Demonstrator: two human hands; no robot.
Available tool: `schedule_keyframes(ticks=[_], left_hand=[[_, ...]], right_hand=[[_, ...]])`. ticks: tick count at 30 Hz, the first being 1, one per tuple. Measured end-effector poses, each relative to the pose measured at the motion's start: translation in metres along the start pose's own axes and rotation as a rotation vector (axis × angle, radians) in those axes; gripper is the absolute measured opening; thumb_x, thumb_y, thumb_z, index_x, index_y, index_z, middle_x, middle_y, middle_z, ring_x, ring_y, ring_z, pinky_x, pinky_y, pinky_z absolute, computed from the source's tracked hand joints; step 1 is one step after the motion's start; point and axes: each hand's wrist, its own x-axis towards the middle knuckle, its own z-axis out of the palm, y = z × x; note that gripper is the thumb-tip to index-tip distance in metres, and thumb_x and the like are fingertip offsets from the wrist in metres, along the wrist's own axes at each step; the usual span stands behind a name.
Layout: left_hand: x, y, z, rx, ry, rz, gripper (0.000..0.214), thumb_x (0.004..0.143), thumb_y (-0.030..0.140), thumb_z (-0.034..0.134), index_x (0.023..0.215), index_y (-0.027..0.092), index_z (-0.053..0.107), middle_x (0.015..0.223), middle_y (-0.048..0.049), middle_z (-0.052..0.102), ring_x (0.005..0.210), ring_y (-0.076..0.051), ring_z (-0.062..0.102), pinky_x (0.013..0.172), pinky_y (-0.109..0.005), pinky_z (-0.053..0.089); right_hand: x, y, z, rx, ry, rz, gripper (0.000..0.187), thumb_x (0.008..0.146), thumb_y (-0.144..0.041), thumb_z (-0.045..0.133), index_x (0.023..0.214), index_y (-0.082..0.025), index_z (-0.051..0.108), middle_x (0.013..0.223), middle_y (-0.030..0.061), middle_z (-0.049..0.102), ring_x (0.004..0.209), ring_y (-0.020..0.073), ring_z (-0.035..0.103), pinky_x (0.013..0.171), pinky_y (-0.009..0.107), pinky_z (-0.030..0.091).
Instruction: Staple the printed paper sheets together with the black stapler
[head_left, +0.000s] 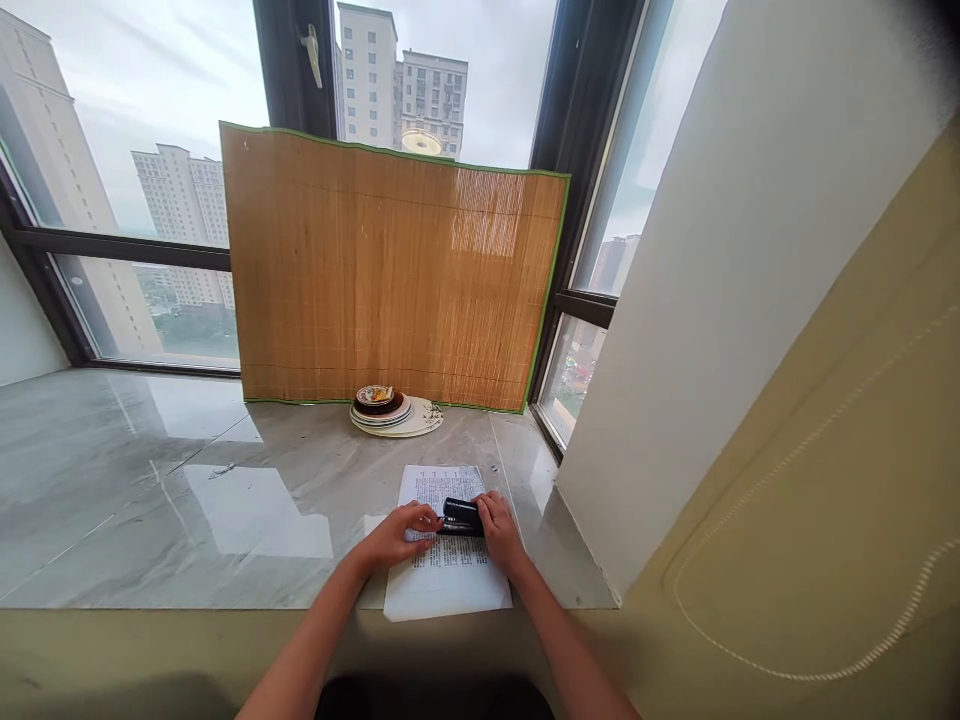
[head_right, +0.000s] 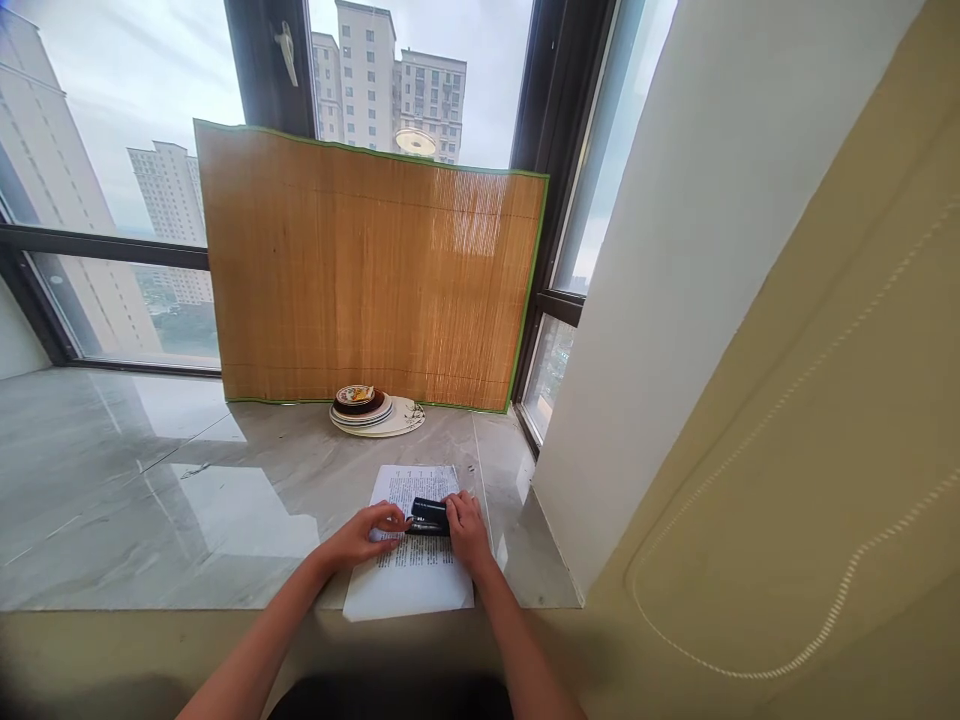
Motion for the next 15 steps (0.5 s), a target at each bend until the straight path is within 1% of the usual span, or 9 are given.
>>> schedule_keyframes(ticks=[2,3,5,7,9,11,13,15], left_hand=[[0.002,-0.003,0.0,-0.054,0.036,-0.026,0.023,0.086,0.036,0.071,0.103,0.023,0.062,0.111,-0.0063,0.076,0.11,-0.026,0.069,0.1,-0.039,0.047],[0.002,-0.004,0.001,-0.073,0.06,-0.038,0.022,0.087,0.036,0.069,0.103,0.023,0.062,0.111,-0.0062,0.076,0.109,-0.026,0.069,0.098,-0.038,0.048],[0.004,-0.006,0.002,-0.038,0.104,-0.05,0.019,0.09,0.036,0.064,0.104,0.024,0.064,0.111,-0.0052,0.074,0.107,-0.024,0.069,0.092,-0.034,0.049],[0.005,-0.006,0.003,0.059,0.135,-0.055,0.018,0.092,0.035,0.061,0.106,0.024,0.067,0.11,-0.0038,0.072,0.101,-0.022,0.067,0.089,-0.033,0.048],[0.005,-0.006,0.004,0.128,0.155,-0.066,0.019,0.091,0.032,0.06,0.106,0.025,0.068,0.105,-0.0028,0.071,0.095,-0.02,0.065,0.086,-0.032,0.048],[0.004,-0.005,0.005,0.157,0.157,-0.08,0.019,0.09,0.028,0.061,0.107,0.024,0.069,0.1,-0.0025,0.07,0.09,-0.02,0.064,0.084,-0.032,0.047],[0.004,-0.006,0.005,0.181,0.15,-0.09,0.02,0.087,0.025,0.062,0.106,0.023,0.07,0.096,-0.0029,0.069,0.087,-0.02,0.063,0.082,-0.032,0.047],[0.004,-0.008,0.006,0.21,0.144,-0.073,0.02,0.085,0.022,0.063,0.104,0.023,0.071,0.095,-0.0036,0.069,0.087,-0.02,0.062,0.082,-0.032,0.047]], right_hand=[[-0.001,-0.005,-0.004,0.009,-0.009,0.011,0.043,0.106,-0.048,0.035,0.1,-0.028,0.072,0.098,0.0042,0.065,0.096,0.024,0.056,0.093,0.038,0.042],[-0.003,-0.008,-0.006,0.005,-0.006,0.011,0.037,0.103,-0.05,0.043,0.102,-0.029,0.073,0.1,0.0043,0.065,0.098,0.0246,0.056,0.094,0.038,0.042],[-0.006,-0.014,-0.009,-0.028,0.011,-0.006,0.026,0.094,-0.049,0.062,0.109,-0.031,0.073,0.108,0.0048,0.065,0.104,0.0268,0.056,0.097,0.04,0.042],[-0.009,-0.019,-0.011,-0.062,0.012,-0.038,0.03,0.085,-0.042,0.074,0.114,-0.032,0.072,0.115,0.005,0.066,0.109,0.0286,0.056,0.1,0.043,0.041],[-0.011,-0.022,-0.01,-0.051,-0.009,-0.061,0.032,0.083,-0.035,0.075,0.115,-0.032,0.071,0.114,0.0046,0.068,0.11,0.0289,0.058,0.099,0.043,0.042],[-0.01,-0.022,-0.01,0.008,-0.018,-0.061,0.028,0.081,-0.033,0.075,0.109,-0.029,0.073,0.107,0.0041,0.07,0.105,0.0279,0.061,0.094,0.041,0.045],[-0.008,-0.018,-0.014,0.07,0.024,-0.047,0.024,0.078,-0.033,0.075,0.101,-0.026,0.074,0.101,0.0043,0.071,0.099,0.0269,0.064,0.09,0.04,0.048],[-0.004,-0.009,-0.027,0.103,0.084,-0.021,0.024,0.076,-0.034,0.075,0.098,-0.024,0.074,0.098,0.0049,0.072,0.095,0.0267,0.066,0.088,0.039,0.05]])
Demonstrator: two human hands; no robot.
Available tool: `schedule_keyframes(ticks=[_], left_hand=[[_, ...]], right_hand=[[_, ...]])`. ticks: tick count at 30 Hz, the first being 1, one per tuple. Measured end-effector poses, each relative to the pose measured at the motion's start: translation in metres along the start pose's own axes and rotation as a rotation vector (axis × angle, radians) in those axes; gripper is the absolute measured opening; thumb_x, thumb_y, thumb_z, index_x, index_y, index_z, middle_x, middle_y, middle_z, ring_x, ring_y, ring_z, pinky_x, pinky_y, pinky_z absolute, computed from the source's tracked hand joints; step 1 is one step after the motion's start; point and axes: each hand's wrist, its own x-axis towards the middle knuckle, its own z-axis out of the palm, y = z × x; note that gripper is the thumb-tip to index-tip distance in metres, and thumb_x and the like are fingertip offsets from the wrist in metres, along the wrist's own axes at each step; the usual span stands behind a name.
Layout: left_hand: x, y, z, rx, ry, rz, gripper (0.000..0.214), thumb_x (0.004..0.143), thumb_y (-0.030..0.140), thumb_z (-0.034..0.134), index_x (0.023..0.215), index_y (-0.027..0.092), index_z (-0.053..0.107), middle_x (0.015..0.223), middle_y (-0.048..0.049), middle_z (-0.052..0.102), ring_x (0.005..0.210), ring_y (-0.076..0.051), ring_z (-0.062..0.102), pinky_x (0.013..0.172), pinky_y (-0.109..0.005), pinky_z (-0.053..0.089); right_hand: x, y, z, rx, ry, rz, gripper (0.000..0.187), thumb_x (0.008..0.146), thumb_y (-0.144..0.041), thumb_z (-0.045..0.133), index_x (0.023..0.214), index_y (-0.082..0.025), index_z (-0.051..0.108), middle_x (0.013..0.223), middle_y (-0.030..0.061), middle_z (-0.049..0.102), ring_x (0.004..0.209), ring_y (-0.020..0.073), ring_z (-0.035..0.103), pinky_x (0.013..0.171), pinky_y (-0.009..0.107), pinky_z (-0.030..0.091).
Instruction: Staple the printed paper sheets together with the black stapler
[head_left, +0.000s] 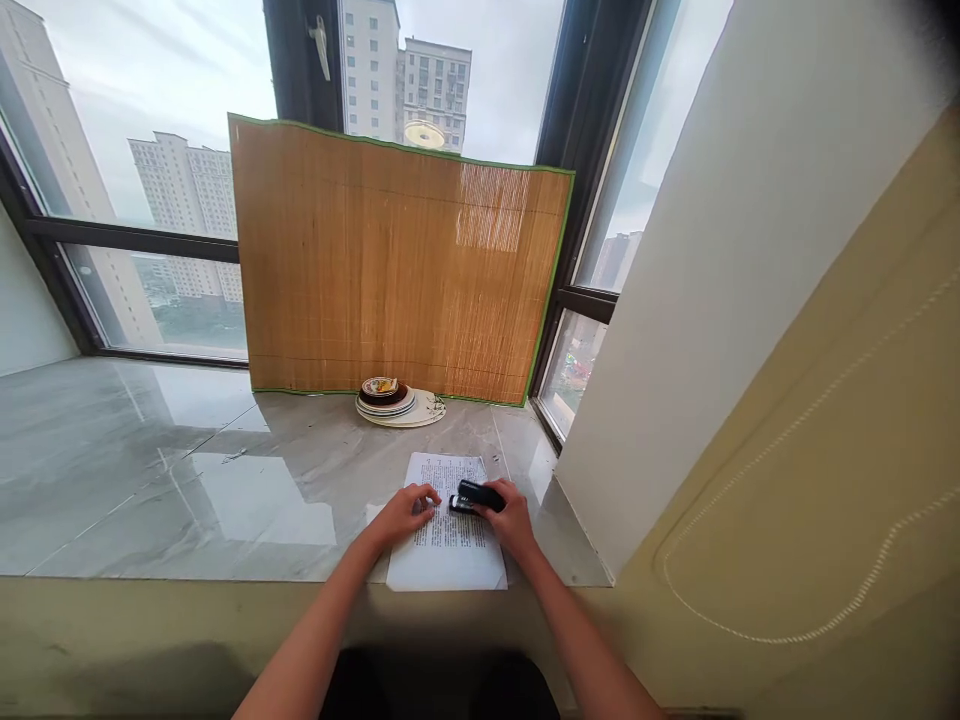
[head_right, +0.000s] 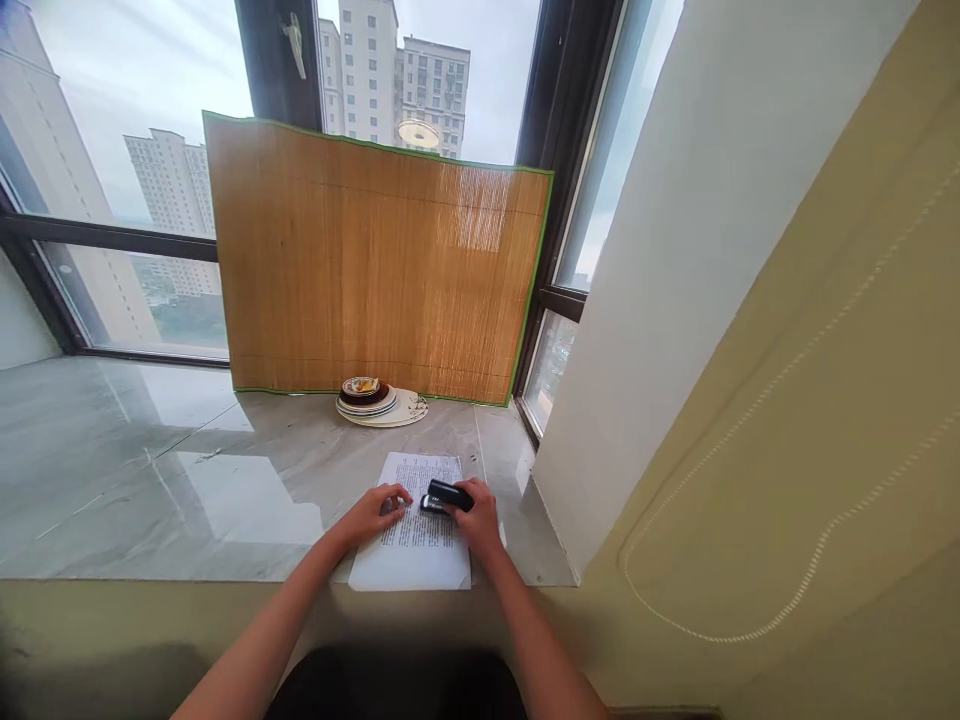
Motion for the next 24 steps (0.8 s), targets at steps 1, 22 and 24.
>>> schedule_keyframes(ticks=[1,22,24], left_hand=[[0.0,-0.001,0.001,0.007,-0.001,0.018,0.02,0.085,0.021,0.063,0.102,0.022,0.071,0.095,-0.004,0.069,0.088,-0.02,0.061,0.083,-0.033,0.047],[0.003,-0.002,0.002,-0.058,-0.06,0.173,0.011,0.089,0.025,0.063,0.091,0.022,0.074,0.107,-0.0061,0.075,0.106,-0.024,0.064,0.1,-0.038,0.044],[0.002,0.001,0.001,-0.057,-0.06,0.163,0.012,0.09,0.026,0.063,0.091,0.022,0.074,0.108,-0.0059,0.075,0.106,-0.024,0.064,0.1,-0.038,0.044]], right_hand=[[0.002,0.006,-0.01,0.002,0.032,0.017,0.027,0.075,-0.036,0.075,0.099,-0.023,0.074,0.098,0.0053,0.072,0.095,0.0271,0.066,0.089,0.04,0.05],[0.006,0.042,-0.06,-0.186,-0.079,-0.047,0.038,0.087,-0.032,0.063,0.123,-0.025,0.069,0.112,0.0068,0.072,0.105,0.0287,0.061,0.096,0.048,0.048],[0.009,0.04,-0.057,-0.2,-0.092,-0.084,0.04,0.088,-0.031,0.062,0.127,-0.027,0.068,0.112,0.0064,0.071,0.106,0.0282,0.059,0.097,0.047,0.048]])
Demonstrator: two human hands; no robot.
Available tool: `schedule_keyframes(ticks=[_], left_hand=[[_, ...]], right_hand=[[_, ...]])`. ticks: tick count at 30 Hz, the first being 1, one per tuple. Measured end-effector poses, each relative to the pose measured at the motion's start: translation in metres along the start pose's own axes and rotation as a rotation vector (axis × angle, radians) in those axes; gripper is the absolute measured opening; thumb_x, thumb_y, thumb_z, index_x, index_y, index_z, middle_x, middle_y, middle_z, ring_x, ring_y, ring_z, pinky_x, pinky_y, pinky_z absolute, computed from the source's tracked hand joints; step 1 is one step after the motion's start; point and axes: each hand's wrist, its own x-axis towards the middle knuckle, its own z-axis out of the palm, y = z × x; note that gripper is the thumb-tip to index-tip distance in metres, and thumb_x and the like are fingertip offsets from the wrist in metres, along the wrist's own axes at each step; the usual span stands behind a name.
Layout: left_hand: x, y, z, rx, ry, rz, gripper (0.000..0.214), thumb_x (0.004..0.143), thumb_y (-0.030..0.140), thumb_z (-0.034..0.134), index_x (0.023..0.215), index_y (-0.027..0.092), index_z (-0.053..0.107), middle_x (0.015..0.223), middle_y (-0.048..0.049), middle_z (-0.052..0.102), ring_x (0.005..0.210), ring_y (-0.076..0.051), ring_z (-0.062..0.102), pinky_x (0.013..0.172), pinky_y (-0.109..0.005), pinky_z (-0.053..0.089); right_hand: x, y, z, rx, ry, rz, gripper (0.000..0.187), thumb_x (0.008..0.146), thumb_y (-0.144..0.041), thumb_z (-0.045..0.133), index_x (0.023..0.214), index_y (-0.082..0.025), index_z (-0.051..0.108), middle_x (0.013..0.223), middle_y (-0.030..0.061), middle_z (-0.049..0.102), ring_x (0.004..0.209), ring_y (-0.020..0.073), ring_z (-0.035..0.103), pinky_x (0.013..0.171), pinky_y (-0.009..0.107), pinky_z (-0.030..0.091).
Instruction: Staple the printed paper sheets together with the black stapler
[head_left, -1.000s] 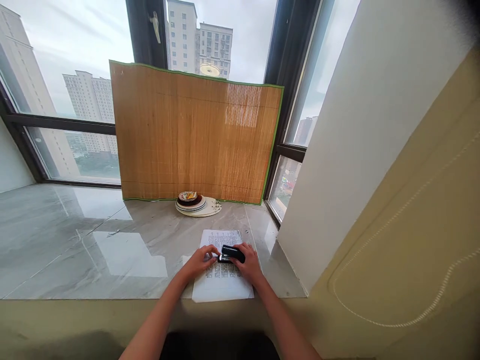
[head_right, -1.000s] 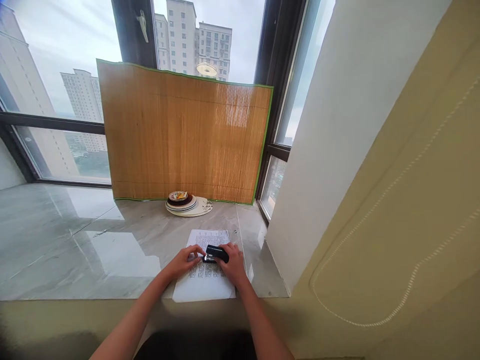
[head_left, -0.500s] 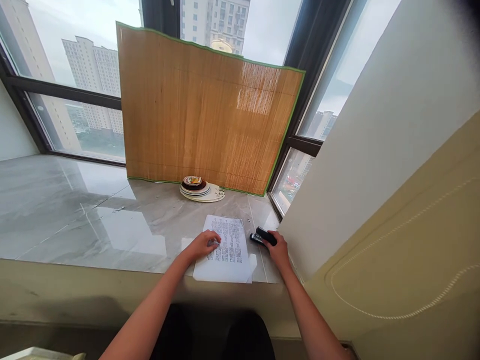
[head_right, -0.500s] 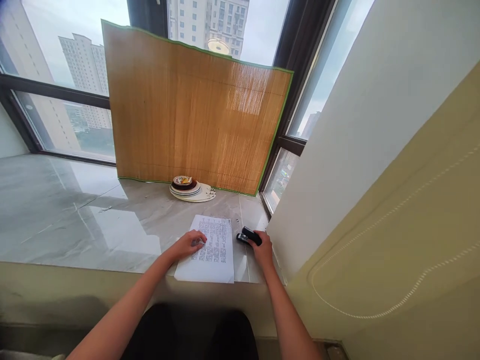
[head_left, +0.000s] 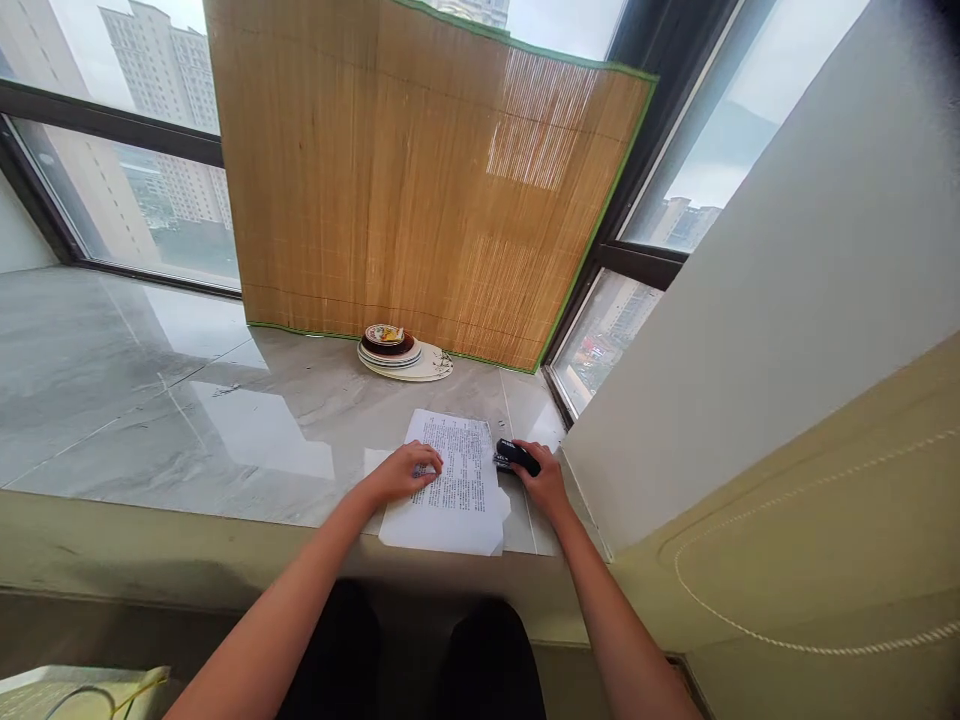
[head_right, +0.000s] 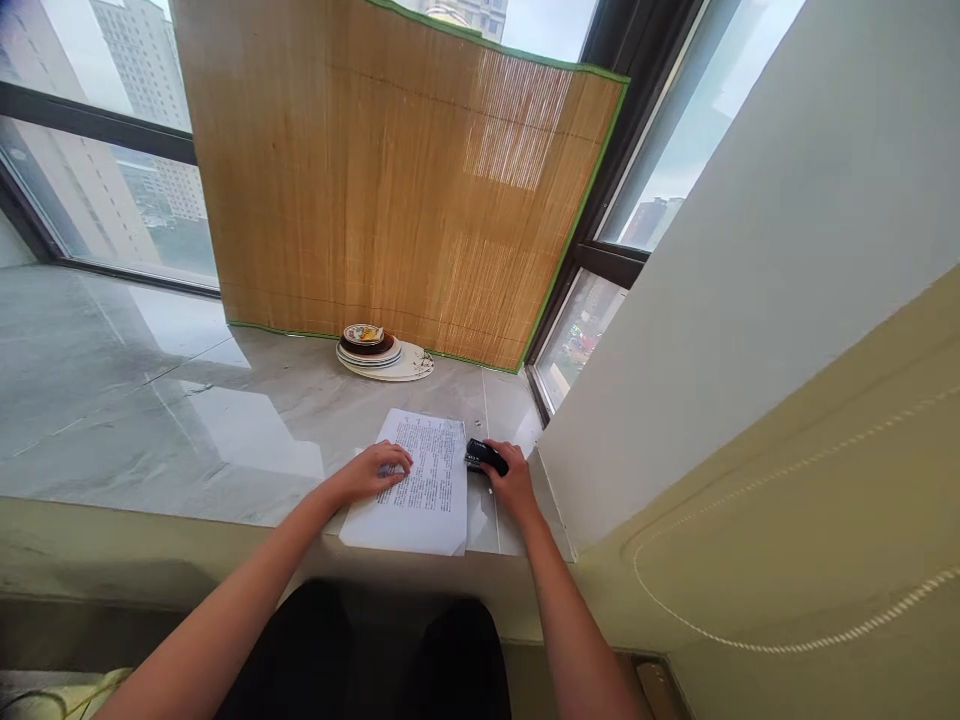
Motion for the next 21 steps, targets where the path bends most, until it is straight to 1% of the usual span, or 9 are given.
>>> schedule_keyframes(ticks=[4,7,14,21], left_hand=[[0.0,0.001,0.0,0.008,-0.005,0.026,0.013,0.092,0.026,0.061,0.091,0.022,0.073,0.107,-0.0058,0.075,0.103,-0.023,0.065,0.103,-0.038,0.041],[0.001,0.0,0.002,0.017,-0.008,0.039,0.012,0.092,0.025,0.061,0.092,0.022,0.072,0.106,-0.0057,0.075,0.103,-0.022,0.065,0.106,-0.039,0.039],[0.0,-0.002,0.003,0.004,-0.01,0.057,0.011,0.092,0.022,0.061,0.093,0.022,0.072,0.108,-0.0053,0.074,0.103,-0.021,0.065,0.102,-0.038,0.041],[0.0,-0.003,0.003,0.0,-0.014,0.06,0.011,0.092,0.023,0.062,0.093,0.022,0.074,0.108,-0.0059,0.074,0.102,-0.022,0.065,0.1,-0.038,0.043]], right_hand=[[0.0,-0.001,0.005,-0.081,-0.011,-0.095,0.047,0.096,-0.031,0.057,0.143,-0.032,0.058,0.118,0.0065,0.067,0.108,0.027,0.057,0.1,0.047,0.047],[-0.002,0.002,0.007,-0.156,-0.03,-0.141,0.046,0.101,-0.03,0.05,0.146,-0.036,0.055,0.122,0.0067,0.065,0.108,0.0269,0.057,0.098,0.046,0.048],[-0.001,0.002,0.01,-0.306,-0.053,-0.15,0.048,0.102,-0.027,0.045,0.148,-0.037,0.053,0.122,0.0085,0.063,0.106,0.0286,0.055,0.096,0.048,0.048],[0.0,-0.002,0.011,-0.343,-0.069,-0.143,0.049,0.103,-0.026,0.044,0.149,-0.037,0.052,0.121,0.0093,0.062,0.105,0.0294,0.054,0.095,0.048,0.047]])
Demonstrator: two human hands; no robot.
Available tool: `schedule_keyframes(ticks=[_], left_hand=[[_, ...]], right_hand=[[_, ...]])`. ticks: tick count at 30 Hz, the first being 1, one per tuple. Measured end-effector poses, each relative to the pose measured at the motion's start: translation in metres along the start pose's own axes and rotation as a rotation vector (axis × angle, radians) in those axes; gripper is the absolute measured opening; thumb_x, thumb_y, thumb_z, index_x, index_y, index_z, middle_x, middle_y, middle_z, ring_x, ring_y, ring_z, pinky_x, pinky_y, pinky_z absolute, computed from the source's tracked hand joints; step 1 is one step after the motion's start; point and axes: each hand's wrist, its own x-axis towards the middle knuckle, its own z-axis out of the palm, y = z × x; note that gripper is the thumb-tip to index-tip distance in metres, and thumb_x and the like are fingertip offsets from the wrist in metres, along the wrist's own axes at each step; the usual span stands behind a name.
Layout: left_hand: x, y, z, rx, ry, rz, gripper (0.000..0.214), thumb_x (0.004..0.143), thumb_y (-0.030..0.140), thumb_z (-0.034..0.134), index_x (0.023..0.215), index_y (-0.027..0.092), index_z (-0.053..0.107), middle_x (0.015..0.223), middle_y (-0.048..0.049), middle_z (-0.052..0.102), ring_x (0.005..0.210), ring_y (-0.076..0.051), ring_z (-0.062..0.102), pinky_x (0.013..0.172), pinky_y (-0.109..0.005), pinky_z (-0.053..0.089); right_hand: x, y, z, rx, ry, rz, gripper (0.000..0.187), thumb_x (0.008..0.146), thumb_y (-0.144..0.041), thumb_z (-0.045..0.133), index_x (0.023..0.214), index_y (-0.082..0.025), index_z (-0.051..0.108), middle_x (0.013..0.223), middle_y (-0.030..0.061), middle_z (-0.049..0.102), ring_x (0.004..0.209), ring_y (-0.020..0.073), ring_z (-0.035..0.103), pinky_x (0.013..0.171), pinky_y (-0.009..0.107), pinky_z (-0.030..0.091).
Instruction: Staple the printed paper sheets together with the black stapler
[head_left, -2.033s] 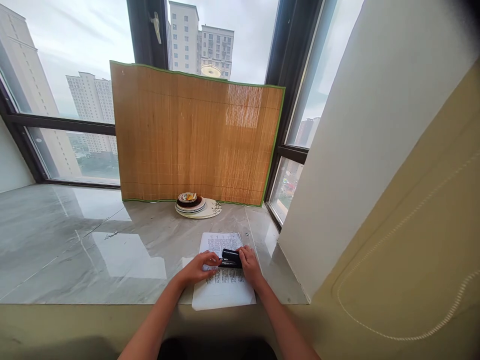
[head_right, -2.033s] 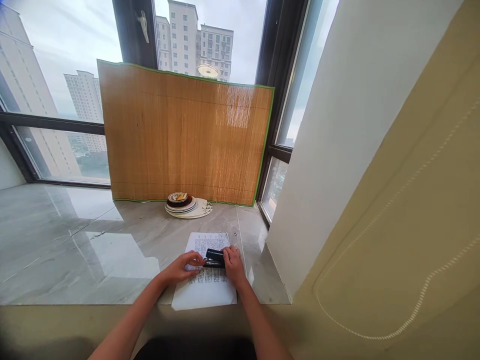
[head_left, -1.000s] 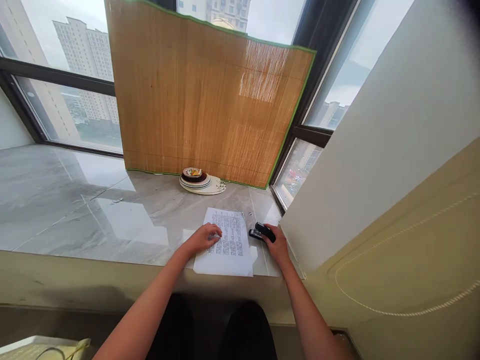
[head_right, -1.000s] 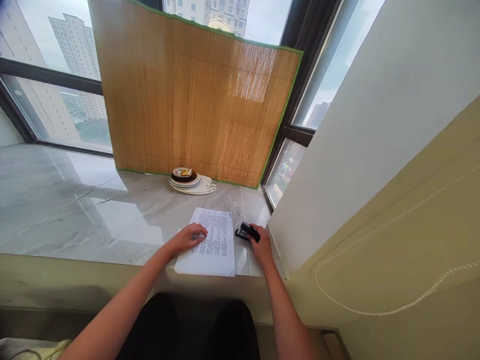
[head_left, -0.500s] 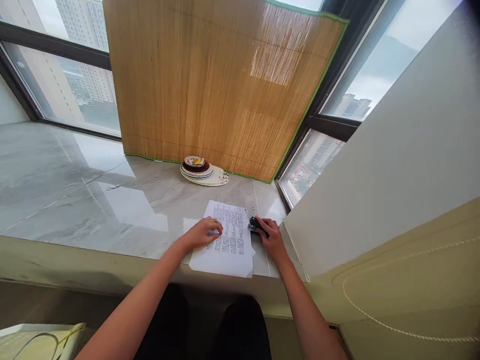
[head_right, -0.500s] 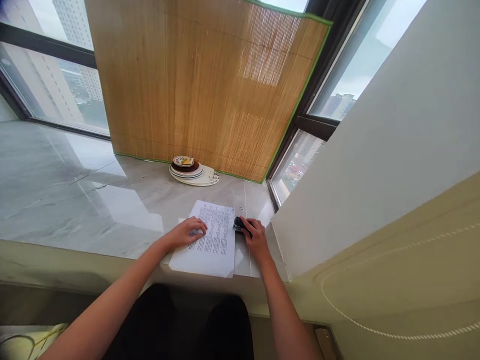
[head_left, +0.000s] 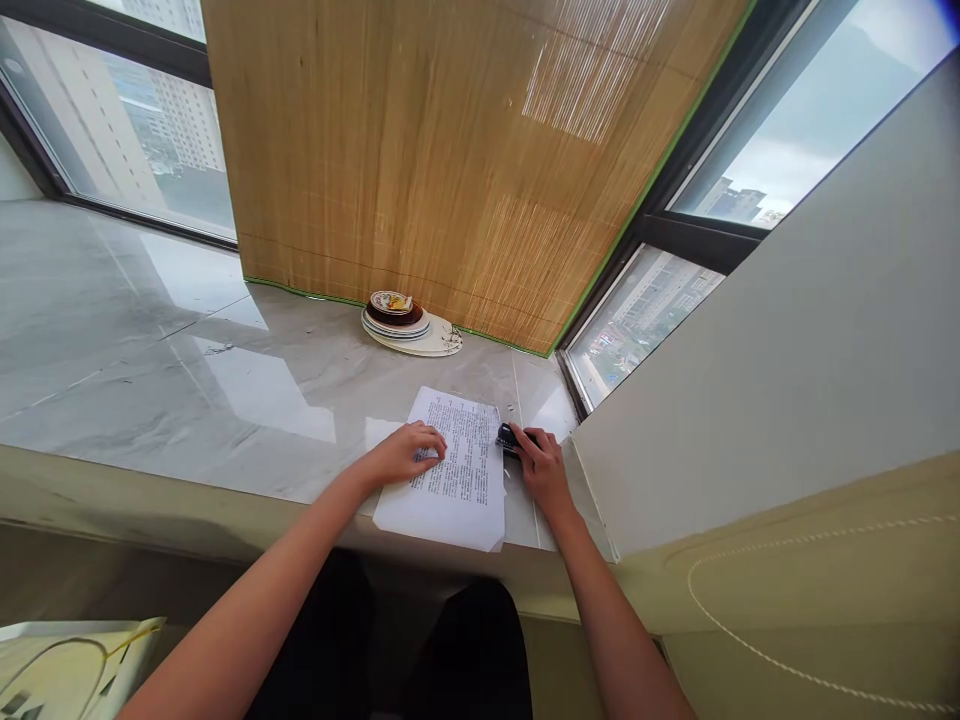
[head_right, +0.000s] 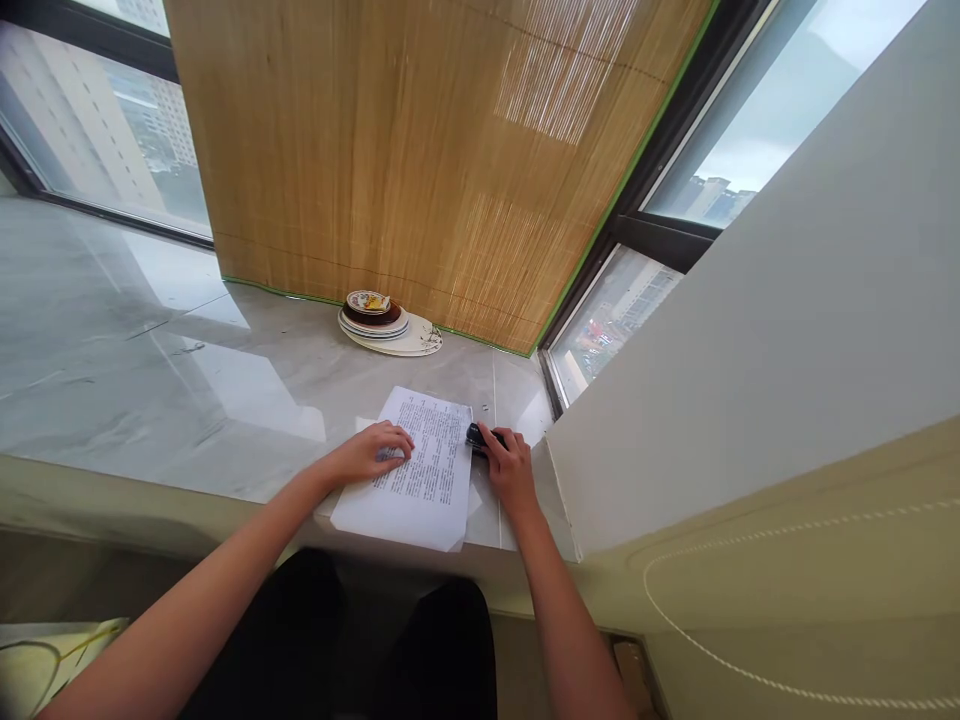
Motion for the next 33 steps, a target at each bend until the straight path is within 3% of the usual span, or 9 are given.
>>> schedule_keyframes(ticks=[10,23,33], left_hand=[[-0.0002,0.0047,-0.0016,-0.009,-0.004,-0.025,0.013,0.093,0.026,0.061,0.093,0.023,0.074,0.108,-0.0059,0.075,0.103,-0.022,0.065,0.102,-0.039,0.042],[-0.0003,0.0042,-0.0012,0.01,-0.004,-0.024,0.01,0.09,0.02,0.064,0.091,0.023,0.073,0.108,-0.0042,0.075,0.103,-0.021,0.067,0.099,-0.037,0.042],[-0.0001,0.0041,-0.0019,0.005,-0.014,-0.029,0.01,0.09,0.018,0.064,0.09,0.023,0.074,0.107,-0.0044,0.075,0.102,-0.021,0.067,0.1,-0.037,0.043]], right_hand=[[-0.0007,-0.0003,0.0007,-0.043,-0.002,0.004,0.047,0.101,-0.022,0.044,0.144,-0.037,0.057,0.122,0.008,0.063,0.109,0.0298,0.055,0.093,0.048,0.044],[0.0011,0.0073,0.0038,0.077,0.013,0.013,0.048,0.099,-0.019,0.044,0.14,-0.036,0.062,0.12,0.0076,0.063,0.106,0.0287,0.055,0.095,0.049,0.05],[0.001,0.0079,0.0044,0.086,0.026,0.004,0.047,0.102,-0.025,0.043,0.146,-0.036,0.056,0.12,0.008,0.062,0.105,0.028,0.053,0.097,0.047,0.049]])
